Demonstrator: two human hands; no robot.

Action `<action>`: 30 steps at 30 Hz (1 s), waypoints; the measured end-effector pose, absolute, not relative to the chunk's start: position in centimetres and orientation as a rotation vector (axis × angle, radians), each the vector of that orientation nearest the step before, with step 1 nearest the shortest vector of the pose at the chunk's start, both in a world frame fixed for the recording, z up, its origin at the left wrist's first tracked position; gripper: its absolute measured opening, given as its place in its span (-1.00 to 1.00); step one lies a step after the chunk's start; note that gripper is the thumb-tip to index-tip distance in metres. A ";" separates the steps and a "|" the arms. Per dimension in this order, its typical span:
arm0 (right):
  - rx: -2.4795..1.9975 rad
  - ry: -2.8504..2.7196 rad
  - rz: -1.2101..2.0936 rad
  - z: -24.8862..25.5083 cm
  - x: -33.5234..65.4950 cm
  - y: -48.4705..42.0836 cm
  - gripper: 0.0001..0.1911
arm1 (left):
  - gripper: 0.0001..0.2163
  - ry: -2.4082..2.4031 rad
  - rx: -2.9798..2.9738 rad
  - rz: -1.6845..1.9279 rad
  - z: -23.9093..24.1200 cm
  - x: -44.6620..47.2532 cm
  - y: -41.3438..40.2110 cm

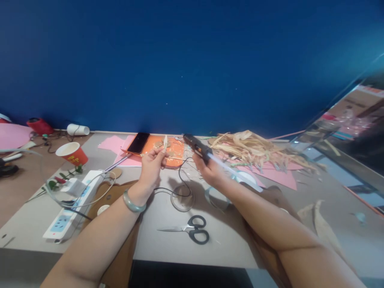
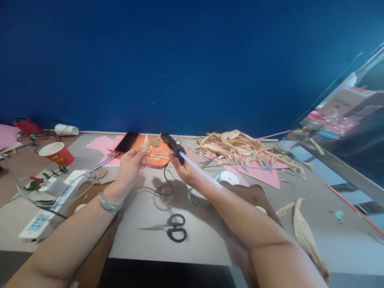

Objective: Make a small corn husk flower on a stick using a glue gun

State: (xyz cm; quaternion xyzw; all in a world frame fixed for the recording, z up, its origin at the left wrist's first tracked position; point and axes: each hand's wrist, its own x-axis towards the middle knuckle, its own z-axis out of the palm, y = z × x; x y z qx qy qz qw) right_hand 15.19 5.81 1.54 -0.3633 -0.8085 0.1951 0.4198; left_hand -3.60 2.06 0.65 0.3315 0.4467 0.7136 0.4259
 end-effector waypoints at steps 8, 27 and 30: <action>-1.391 -2.346 0.169 3.6 16.6 8.0 -0.67 | -0.82 1.087 0.783 1.842 0.6 -3.9 2.2; -1.650 -2.703 0.069 -1.4 15.3 10.7 -0.65 | -0.86 1.063 0.781 1.892 0.9 -4.0 1.9; -1.604 -2.710 0.096 -1.3 15.2 10.4 -0.65 | -0.87 1.063 0.791 1.897 0.8 -4.0 2.0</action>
